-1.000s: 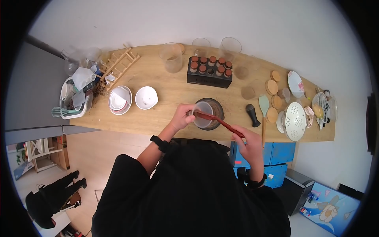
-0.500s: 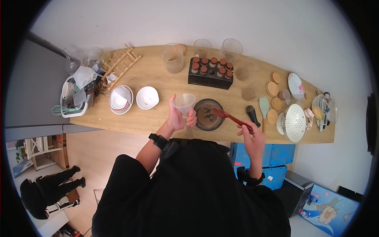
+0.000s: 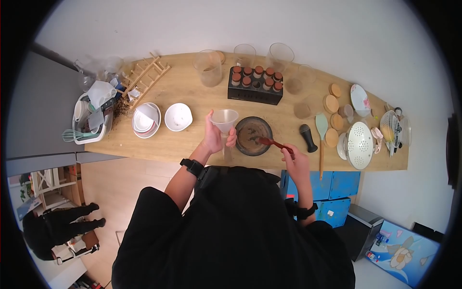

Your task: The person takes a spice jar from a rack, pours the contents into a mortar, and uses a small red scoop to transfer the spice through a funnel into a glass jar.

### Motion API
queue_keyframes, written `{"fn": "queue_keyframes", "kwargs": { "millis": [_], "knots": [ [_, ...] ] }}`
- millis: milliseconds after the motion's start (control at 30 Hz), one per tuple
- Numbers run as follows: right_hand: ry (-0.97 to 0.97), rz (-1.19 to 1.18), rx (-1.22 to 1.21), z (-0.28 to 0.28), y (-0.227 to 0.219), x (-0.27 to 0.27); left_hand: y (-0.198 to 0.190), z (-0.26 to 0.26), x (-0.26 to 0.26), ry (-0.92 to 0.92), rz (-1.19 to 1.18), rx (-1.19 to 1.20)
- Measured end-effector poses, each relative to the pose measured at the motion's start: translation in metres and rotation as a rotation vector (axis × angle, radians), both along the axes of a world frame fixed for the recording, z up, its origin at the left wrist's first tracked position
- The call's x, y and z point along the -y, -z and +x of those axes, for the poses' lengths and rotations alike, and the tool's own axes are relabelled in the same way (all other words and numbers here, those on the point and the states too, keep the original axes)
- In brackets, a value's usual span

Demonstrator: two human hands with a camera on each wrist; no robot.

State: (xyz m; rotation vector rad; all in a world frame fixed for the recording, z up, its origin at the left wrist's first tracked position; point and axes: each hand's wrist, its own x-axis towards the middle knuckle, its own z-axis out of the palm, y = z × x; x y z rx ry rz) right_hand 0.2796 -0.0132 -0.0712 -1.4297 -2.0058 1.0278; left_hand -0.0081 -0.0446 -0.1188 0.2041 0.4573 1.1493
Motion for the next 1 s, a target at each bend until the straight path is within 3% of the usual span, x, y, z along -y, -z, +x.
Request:
{"fn": "queue_keyframes", "kwargs": {
  "millis": [67,100,167,233,267,333,433,533,600,867,967,1000],
  "knots": [
    [0.022,0.034,0.017,-0.003,0.014,-0.002,0.004,-0.002,0.001,-0.108,-0.014,-0.388],
    [0.039,0.076,0.044,-0.005,0.025,-0.002,0.016,-0.004,0.003,-0.104,-0.014,-0.387],
    [0.058,0.115,0.072,-0.008,0.038,-0.005,0.049,-0.011,0.009,-0.030,0.054,-0.769],
    [0.138,-0.145,-0.051,-0.012,0.046,-0.008,0.055,-0.017,0.020,-0.029,0.073,-0.884],
    [0.140,-0.147,-0.051,-0.015,0.052,-0.010,0.058,-0.018,0.025,-0.031,0.094,-0.997],
    [0.264,-0.489,-0.306,-0.018,0.063,-0.014,0.063,-0.018,0.031,-0.038,0.066,-0.991],
    [0.349,-0.651,-0.461,-0.014,0.070,-0.015,0.065,-0.017,0.036,-0.048,0.042,-1.039],
    [0.312,-0.739,-0.490,-0.007,0.076,-0.016,0.067,-0.014,0.038,-0.066,0.049,-1.084],
    [0.311,-0.743,-0.496,-0.005,0.079,-0.015,0.069,-0.012,0.038,-0.086,0.051,-1.080],
    [0.377,-0.678,-0.672,0.018,0.067,-0.010,0.055,-0.006,0.034,0.000,0.101,-1.431],
    [0.286,-0.531,-0.683,0.011,0.032,-0.005,0.060,-0.004,0.028,0.021,0.177,-1.505],
    [0.158,-0.424,-0.594,-0.001,0.018,0.000,0.058,-0.001,0.025,0.022,0.177,-1.504]
  ]
}}
